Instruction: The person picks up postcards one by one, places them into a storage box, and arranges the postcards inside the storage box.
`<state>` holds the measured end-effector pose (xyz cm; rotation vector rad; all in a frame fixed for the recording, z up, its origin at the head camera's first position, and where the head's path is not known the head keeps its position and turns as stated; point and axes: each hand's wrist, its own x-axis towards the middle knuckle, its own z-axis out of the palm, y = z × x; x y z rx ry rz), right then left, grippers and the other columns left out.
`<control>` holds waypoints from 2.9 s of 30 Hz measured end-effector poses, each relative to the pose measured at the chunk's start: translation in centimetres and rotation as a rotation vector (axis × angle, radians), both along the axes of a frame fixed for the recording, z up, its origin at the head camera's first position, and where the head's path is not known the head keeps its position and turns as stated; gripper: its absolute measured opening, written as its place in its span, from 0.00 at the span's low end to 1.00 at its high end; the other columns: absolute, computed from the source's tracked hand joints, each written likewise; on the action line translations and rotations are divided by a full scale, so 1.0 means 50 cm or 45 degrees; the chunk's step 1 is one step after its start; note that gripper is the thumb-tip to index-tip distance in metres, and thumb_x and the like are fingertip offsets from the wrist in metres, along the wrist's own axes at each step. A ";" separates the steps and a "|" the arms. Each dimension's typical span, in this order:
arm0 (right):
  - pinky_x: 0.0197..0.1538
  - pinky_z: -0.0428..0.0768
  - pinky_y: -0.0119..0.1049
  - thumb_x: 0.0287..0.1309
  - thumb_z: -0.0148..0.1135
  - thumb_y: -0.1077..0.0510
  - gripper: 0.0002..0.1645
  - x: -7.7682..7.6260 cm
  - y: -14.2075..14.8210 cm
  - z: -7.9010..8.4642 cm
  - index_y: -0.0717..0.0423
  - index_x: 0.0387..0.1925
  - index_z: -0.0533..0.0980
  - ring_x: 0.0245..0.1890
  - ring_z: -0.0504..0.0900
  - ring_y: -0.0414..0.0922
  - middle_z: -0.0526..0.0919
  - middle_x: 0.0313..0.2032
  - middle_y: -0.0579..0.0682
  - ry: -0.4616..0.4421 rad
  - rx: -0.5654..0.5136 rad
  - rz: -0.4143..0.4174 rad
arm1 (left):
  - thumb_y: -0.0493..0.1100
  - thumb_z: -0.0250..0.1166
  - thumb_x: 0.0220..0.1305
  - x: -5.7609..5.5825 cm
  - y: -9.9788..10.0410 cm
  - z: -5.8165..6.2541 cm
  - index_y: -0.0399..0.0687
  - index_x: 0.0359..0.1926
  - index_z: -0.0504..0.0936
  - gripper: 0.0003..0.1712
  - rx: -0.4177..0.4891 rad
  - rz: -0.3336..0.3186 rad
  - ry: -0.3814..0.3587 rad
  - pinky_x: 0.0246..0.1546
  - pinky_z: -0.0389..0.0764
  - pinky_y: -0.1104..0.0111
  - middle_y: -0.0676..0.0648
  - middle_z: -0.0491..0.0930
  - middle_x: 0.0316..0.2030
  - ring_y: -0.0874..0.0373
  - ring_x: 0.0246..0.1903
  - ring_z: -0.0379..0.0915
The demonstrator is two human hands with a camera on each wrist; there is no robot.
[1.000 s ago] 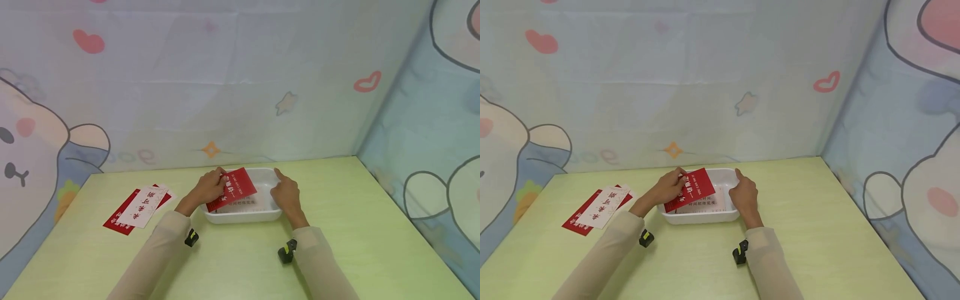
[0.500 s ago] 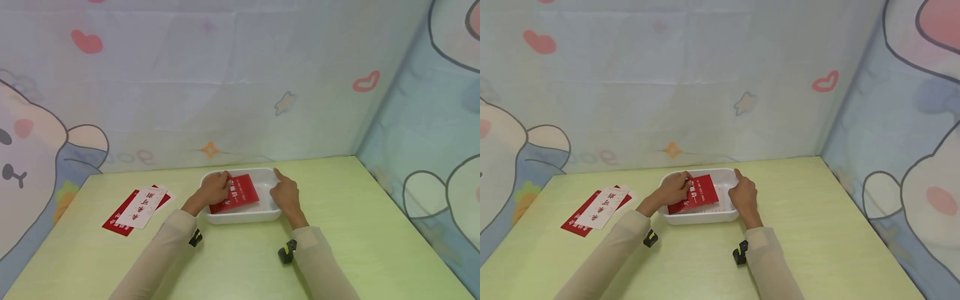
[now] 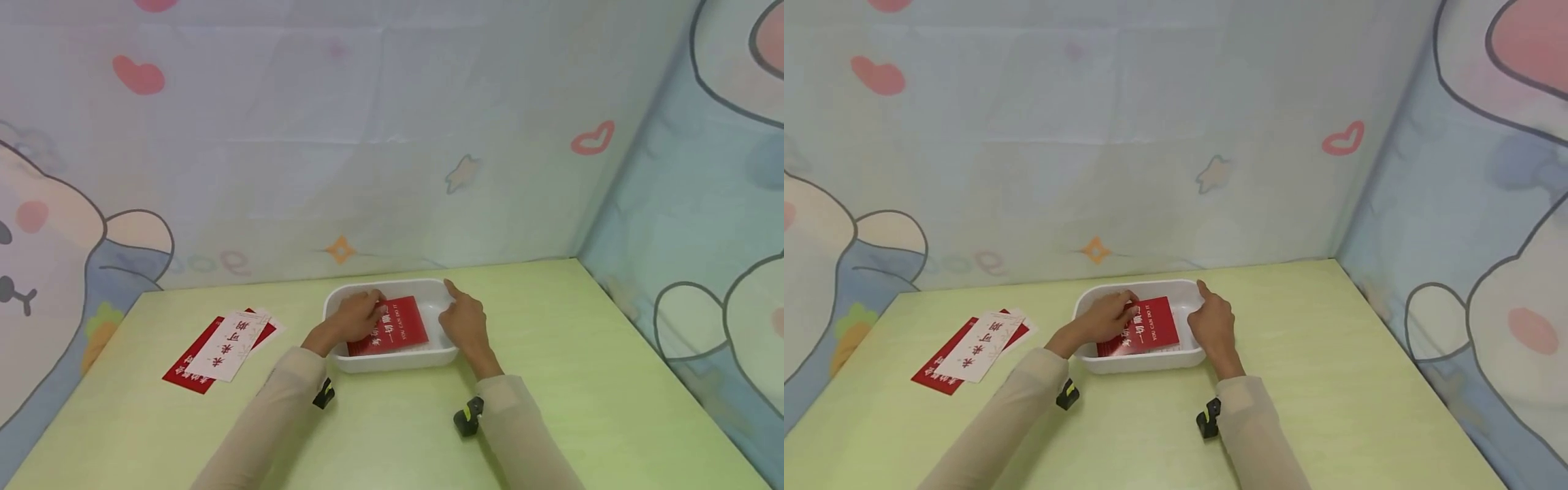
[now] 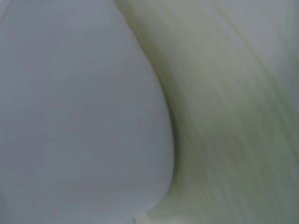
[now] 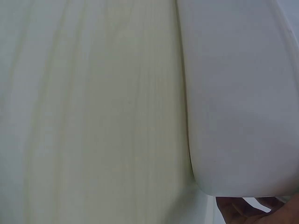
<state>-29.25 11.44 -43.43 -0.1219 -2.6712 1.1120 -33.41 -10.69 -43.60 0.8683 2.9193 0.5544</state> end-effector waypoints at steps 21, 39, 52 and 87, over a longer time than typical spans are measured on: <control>0.21 0.75 0.40 0.46 0.48 0.69 0.40 -0.003 -0.005 -0.013 0.52 0.66 0.65 0.25 0.73 0.50 0.81 0.44 0.66 -0.003 0.022 0.006 | 0.53 0.52 0.69 0.010 0.003 -0.016 0.51 0.59 0.70 0.22 0.009 0.006 -0.065 0.47 0.62 0.52 0.45 0.76 0.46 0.50 0.47 0.65; 0.24 0.79 0.43 0.48 0.47 0.69 0.38 -0.008 -0.003 -0.022 0.55 0.66 0.64 0.27 0.75 0.52 0.78 0.50 0.67 0.005 0.036 0.033 | 0.66 0.61 0.56 0.006 0.006 -0.033 0.54 0.65 0.62 0.41 -0.064 0.043 -0.099 0.57 0.56 0.51 0.45 0.68 0.56 0.52 0.55 0.56; 0.23 0.78 0.46 0.49 0.46 0.69 0.37 -0.011 0.002 -0.024 0.54 0.65 0.65 0.26 0.74 0.53 0.78 0.49 0.69 0.035 0.052 0.013 | 0.63 0.60 0.59 0.010 0.012 -0.025 0.51 0.65 0.64 0.38 -0.142 0.019 0.006 0.53 0.60 0.53 0.44 0.68 0.53 0.51 0.54 0.56; 0.23 0.76 0.43 0.57 0.42 0.66 0.33 0.004 -0.004 -0.015 0.52 0.66 0.64 0.27 0.73 0.53 0.76 0.53 0.68 -0.021 -0.029 0.012 | 0.59 0.54 0.66 0.013 0.009 -0.023 0.54 0.59 0.70 0.26 -0.073 0.026 0.063 0.54 0.58 0.52 0.46 0.68 0.56 0.49 0.58 0.56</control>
